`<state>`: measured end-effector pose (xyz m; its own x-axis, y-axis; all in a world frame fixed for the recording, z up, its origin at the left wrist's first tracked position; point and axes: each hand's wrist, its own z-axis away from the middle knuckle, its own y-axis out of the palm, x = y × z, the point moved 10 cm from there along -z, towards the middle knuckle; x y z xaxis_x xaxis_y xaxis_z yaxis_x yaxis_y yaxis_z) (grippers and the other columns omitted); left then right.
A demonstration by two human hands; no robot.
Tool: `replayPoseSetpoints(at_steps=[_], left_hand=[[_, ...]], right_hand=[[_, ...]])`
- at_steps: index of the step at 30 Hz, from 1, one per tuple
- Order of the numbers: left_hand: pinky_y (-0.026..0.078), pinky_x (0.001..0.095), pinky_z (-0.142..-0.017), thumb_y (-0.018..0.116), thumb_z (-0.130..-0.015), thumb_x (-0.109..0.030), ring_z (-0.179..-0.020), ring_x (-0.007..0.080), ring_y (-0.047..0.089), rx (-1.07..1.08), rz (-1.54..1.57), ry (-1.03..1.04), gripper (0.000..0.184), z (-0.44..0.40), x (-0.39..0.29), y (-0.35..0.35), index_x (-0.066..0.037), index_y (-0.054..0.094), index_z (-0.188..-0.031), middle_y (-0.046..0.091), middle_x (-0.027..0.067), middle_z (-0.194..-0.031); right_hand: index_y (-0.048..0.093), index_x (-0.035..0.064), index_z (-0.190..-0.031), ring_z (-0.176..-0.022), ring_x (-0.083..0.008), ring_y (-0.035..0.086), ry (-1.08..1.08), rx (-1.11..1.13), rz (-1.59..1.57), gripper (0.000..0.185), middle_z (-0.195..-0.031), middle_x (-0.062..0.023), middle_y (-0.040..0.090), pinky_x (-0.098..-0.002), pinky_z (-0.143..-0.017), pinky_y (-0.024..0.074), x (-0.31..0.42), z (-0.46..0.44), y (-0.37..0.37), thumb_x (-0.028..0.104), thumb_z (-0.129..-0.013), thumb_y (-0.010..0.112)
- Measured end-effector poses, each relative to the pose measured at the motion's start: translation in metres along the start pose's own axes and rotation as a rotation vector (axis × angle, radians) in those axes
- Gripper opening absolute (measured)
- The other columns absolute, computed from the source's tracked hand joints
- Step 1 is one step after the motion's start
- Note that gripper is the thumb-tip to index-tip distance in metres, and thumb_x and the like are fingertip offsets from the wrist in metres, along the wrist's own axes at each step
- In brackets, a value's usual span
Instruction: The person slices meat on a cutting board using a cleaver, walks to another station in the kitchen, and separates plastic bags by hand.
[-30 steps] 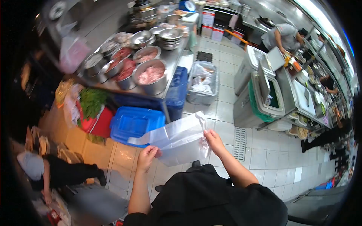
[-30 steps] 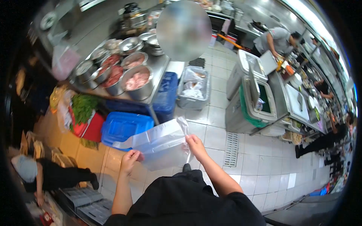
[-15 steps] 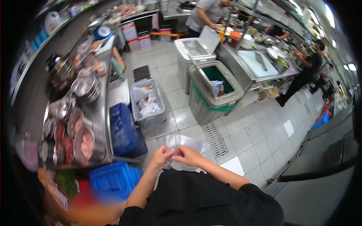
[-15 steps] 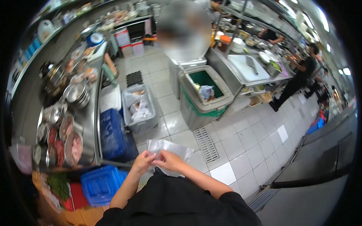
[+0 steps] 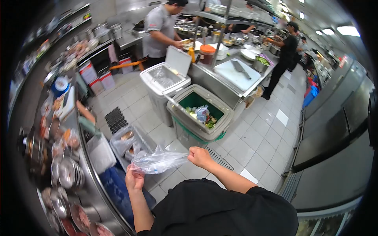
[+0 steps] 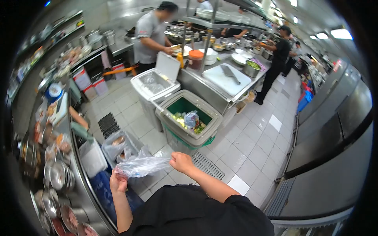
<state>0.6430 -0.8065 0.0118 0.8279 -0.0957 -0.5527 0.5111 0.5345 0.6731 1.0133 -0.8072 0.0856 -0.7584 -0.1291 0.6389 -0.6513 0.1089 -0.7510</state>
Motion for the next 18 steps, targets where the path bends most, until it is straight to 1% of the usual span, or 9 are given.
replayPoseSetpoints(at_steps=[3,4,6,8,9,11,15,17,18], left_hand=[[0.036,0.0281,-0.049,0.060,-0.094,0.002,-0.053,0.0116,0.045,0.565,-0.231,-0.283,0.016,0.007,0.009,0.129,-0.010,0.058,-0.103,0.055,0.0000,-0.074],[0.036,0.0281,-0.049,0.060,-0.094,0.002,-0.053,0.0116,0.045,0.579,-0.243,-0.296,0.016,-0.010,0.010,0.145,-0.010,0.058,-0.103,0.055,0.0000,-0.074],[0.035,0.0269,-0.050,0.060,-0.092,0.002,-0.054,0.0098,0.046,0.734,-0.674,-0.202,0.016,-0.040,0.015,0.177,-0.009,0.058,-0.104,0.056,-0.0006,-0.075],[0.034,0.0254,-0.052,0.064,-0.090,-0.001,-0.058,0.0066,0.047,0.699,-0.771,-0.157,0.015,-0.080,0.015,0.209,-0.007,0.059,-0.102,0.057,-0.0019,-0.078],[0.035,0.0243,-0.055,0.066,-0.090,-0.003,-0.062,0.0058,0.048,0.633,-0.838,0.005,0.013,-0.107,0.007,0.226,-0.007,0.060,-0.101,0.057,-0.0023,-0.079],[0.040,0.0215,-0.065,0.069,-0.092,-0.008,-0.073,0.0049,0.050,0.541,-0.934,0.158,0.011,-0.145,0.000,0.263,-0.006,0.061,-0.099,0.057,-0.0035,-0.083],[0.042,0.0221,-0.068,0.071,-0.093,-0.011,-0.075,0.0060,0.052,0.620,-1.050,0.329,0.013,-0.164,0.013,0.372,-0.005,0.061,-0.100,0.057,-0.0036,-0.084],[0.043,0.0229,-0.068,0.072,-0.092,-0.013,-0.077,0.0062,0.053,0.681,-1.123,0.412,0.016,-0.160,0.014,0.423,-0.005,0.062,-0.103,0.060,-0.0021,-0.086],[0.045,0.0236,-0.072,0.076,-0.091,-0.017,-0.082,0.0067,0.056,0.687,-1.108,0.398,0.022,-0.171,0.013,0.432,-0.005,0.063,-0.105,0.064,0.0016,-0.091]], right_hand=[[0.057,0.0067,-0.078,-0.073,-0.0334,0.065,0.225,-0.034,-0.117,0.025,-0.080,-0.0135,0.065,-0.0461,-0.065,0.0509,-0.051,-0.040,-0.019,0.028,-0.084,0.069],[0.056,0.0071,-0.078,-0.070,-0.0299,0.064,0.336,-0.009,-0.212,0.026,-0.080,-0.0122,0.065,-0.0435,-0.064,0.0509,-0.072,-0.051,-0.023,0.028,-0.084,0.070],[0.057,0.0068,-0.087,-0.067,-0.0244,0.061,0.374,0.033,-0.330,0.030,-0.081,-0.0079,0.067,-0.0402,-0.064,0.0520,-0.093,-0.077,-0.040,0.031,-0.085,0.075],[0.061,0.0048,-0.110,-0.081,-0.0239,0.066,0.408,0.376,-0.595,0.042,-0.096,-0.0090,0.070,-0.0375,-0.074,0.0550,-0.064,-0.104,-0.049,0.036,-0.087,0.078],[0.061,0.0048,-0.110,-0.081,-0.0239,0.066,0.410,0.376,-0.599,0.042,-0.096,-0.0090,0.070,-0.0375,-0.074,0.0550,-0.061,-0.127,-0.057,0.036,-0.087,0.078],[0.051,0.0037,-0.141,-0.102,-0.0260,0.066,0.044,0.195,-0.577,0.071,-0.119,-0.0141,0.066,-0.0383,-0.089,0.0545,-0.028,-0.182,-0.094,0.039,-0.087,0.080],[0.040,0.0069,-0.156,-0.121,-0.0275,0.061,-0.108,0.246,-0.432,0.089,-0.138,-0.0175,0.055,-0.0415,-0.100,0.0504,0.052,-0.294,-0.085,0.039,-0.085,0.083],[0.034,0.0086,-0.159,-0.119,-0.0306,0.061,-0.387,0.070,-0.006,0.093,-0.142,-0.0147,0.053,-0.0443,-0.097,0.0525,0.080,-0.344,-0.064,0.034,-0.085,0.084],[0.034,0.0121,-0.160,-0.132,-0.0301,0.056,-0.313,0.158,-0.005,0.094,-0.148,-0.0138,0.051,-0.0475,-0.104,0.0494,0.059,-0.375,-0.036,0.040,-0.085,0.083]])
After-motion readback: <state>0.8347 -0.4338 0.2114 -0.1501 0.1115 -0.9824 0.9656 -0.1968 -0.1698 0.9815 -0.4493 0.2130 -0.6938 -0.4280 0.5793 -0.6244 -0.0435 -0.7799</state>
